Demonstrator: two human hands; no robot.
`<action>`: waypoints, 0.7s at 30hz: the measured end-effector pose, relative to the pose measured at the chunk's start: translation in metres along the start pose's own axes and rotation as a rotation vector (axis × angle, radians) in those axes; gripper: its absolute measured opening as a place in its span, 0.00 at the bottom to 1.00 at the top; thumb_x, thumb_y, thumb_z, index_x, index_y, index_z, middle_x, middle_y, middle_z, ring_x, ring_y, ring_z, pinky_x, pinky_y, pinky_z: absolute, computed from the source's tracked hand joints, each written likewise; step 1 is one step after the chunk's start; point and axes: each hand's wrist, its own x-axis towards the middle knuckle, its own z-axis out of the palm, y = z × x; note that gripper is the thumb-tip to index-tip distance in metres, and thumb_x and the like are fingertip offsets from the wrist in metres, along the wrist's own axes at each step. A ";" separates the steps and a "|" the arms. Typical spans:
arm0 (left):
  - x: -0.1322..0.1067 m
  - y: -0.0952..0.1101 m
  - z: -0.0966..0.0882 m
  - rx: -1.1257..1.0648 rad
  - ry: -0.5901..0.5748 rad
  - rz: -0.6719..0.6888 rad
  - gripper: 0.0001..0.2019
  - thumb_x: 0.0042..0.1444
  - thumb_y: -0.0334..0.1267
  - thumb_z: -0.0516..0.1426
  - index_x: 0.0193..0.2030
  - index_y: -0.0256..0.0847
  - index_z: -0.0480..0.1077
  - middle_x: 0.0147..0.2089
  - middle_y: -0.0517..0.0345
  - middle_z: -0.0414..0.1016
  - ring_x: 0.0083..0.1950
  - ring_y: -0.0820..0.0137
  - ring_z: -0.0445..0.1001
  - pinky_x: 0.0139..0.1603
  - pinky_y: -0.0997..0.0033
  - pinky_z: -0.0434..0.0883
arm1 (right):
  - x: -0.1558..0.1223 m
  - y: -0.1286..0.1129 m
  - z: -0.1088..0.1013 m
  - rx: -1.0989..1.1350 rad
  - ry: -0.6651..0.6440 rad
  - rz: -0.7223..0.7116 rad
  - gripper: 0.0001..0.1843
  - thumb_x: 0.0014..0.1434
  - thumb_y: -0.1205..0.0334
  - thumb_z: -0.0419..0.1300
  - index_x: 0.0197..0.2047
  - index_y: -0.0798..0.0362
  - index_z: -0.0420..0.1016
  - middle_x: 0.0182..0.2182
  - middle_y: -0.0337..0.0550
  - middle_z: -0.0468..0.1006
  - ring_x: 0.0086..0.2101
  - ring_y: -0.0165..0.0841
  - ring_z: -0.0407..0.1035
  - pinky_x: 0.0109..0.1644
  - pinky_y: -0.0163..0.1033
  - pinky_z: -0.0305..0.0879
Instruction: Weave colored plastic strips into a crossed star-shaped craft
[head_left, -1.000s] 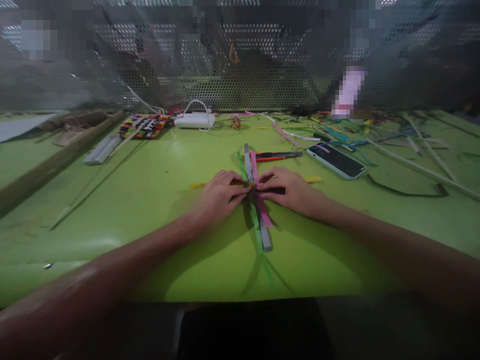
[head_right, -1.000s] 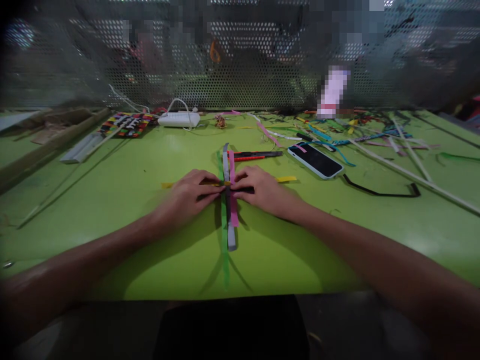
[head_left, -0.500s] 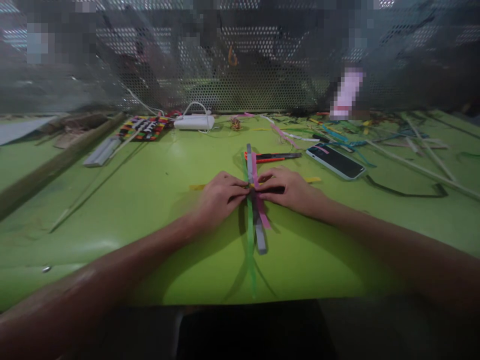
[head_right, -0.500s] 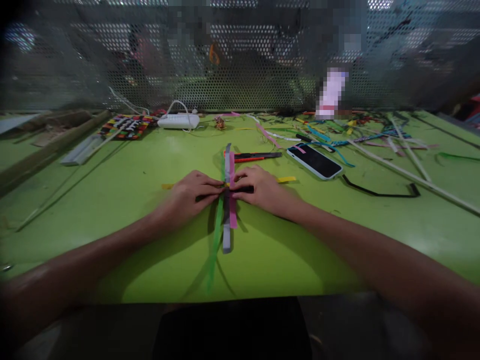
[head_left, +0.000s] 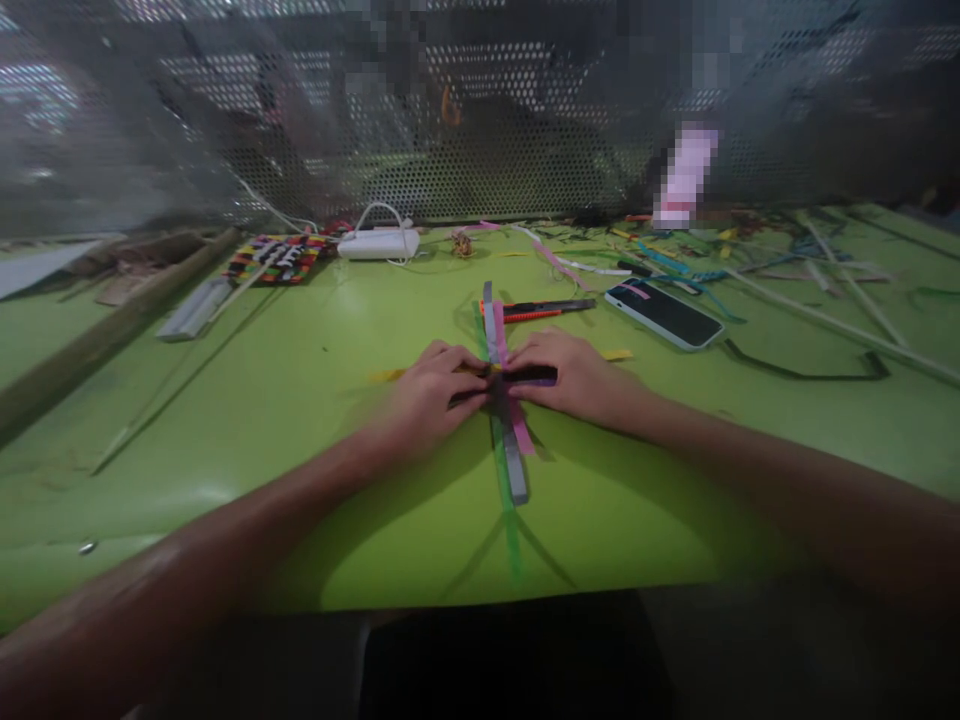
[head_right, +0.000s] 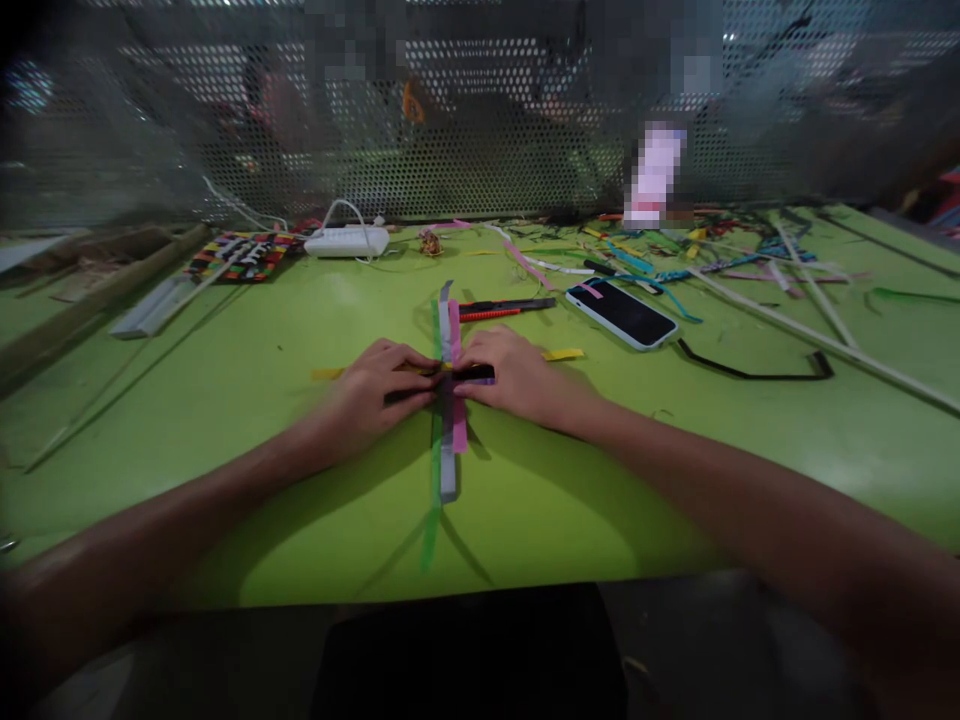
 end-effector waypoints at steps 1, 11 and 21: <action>0.000 -0.002 0.002 -0.012 0.012 0.000 0.09 0.74 0.36 0.66 0.53 0.45 0.90 0.56 0.47 0.86 0.57 0.56 0.80 0.58 0.52 0.82 | 0.000 -0.001 0.000 0.000 -0.003 0.004 0.13 0.72 0.58 0.75 0.55 0.57 0.91 0.50 0.54 0.90 0.53 0.45 0.81 0.64 0.51 0.73; 0.007 0.007 0.002 -0.066 0.046 -0.114 0.06 0.68 0.33 0.69 0.50 0.43 0.88 0.49 0.49 0.88 0.53 0.55 0.83 0.55 0.52 0.82 | 0.002 0.002 0.000 0.014 -0.008 0.033 0.11 0.71 0.58 0.74 0.54 0.50 0.92 0.49 0.51 0.91 0.51 0.48 0.82 0.63 0.56 0.75; 0.008 0.009 0.000 -0.048 0.000 -0.117 0.05 0.68 0.30 0.65 0.41 0.42 0.83 0.50 0.50 0.86 0.54 0.56 0.82 0.55 0.55 0.80 | 0.001 -0.002 0.001 -0.035 0.001 0.049 0.06 0.68 0.65 0.75 0.48 0.52 0.92 0.48 0.51 0.90 0.51 0.46 0.81 0.62 0.54 0.75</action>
